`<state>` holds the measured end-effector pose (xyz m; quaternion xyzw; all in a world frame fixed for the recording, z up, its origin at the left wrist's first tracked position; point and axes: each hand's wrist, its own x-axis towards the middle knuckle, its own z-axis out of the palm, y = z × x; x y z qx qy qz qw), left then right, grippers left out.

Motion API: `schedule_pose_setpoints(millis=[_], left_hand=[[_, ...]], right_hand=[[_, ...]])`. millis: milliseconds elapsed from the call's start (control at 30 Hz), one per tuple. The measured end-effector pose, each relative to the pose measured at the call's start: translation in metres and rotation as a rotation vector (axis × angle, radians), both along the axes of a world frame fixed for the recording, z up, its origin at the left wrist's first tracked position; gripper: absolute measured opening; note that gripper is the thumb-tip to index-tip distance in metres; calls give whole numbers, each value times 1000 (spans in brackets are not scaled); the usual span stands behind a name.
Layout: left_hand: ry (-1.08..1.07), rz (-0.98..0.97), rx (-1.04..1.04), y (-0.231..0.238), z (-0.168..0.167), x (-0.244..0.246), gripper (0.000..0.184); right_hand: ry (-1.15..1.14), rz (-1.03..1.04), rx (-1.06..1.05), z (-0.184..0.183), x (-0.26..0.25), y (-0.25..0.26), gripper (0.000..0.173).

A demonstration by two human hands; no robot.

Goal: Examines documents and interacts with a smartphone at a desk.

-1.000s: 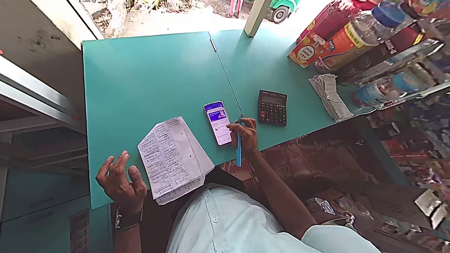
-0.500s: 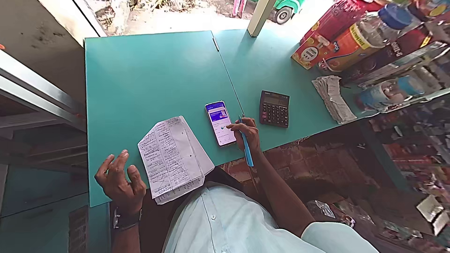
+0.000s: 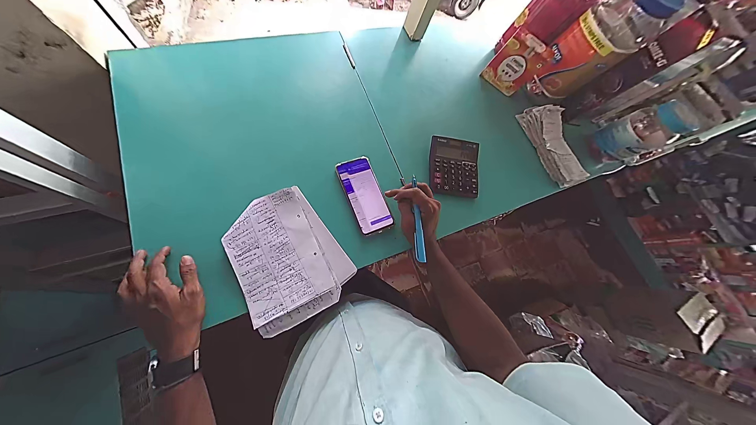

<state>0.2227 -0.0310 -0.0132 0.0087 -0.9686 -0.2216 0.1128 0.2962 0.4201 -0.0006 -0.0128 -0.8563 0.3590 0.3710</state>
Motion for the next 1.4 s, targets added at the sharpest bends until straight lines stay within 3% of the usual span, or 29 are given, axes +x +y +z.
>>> schedule_pose_setpoints(millis=[300,467,800,1033,1400], left_hand=[[19,-4,-10,-1,-3,0,62],[50,-1,119,-5,1,2,57],[37,-18,113,-8,-2,1,56],[31,-13,121,-7,-1,4,55],[19,1,125,-6,1,5,54]], right_hand=[[50,6,-6,-2,0,1,19],[39,56,22,-3,20,-13,10],[25,94,129,-15,29,-16,17],[124,-60,-18,-15,30,-16,11],[107,-98,16,-16,31,-21,10]])
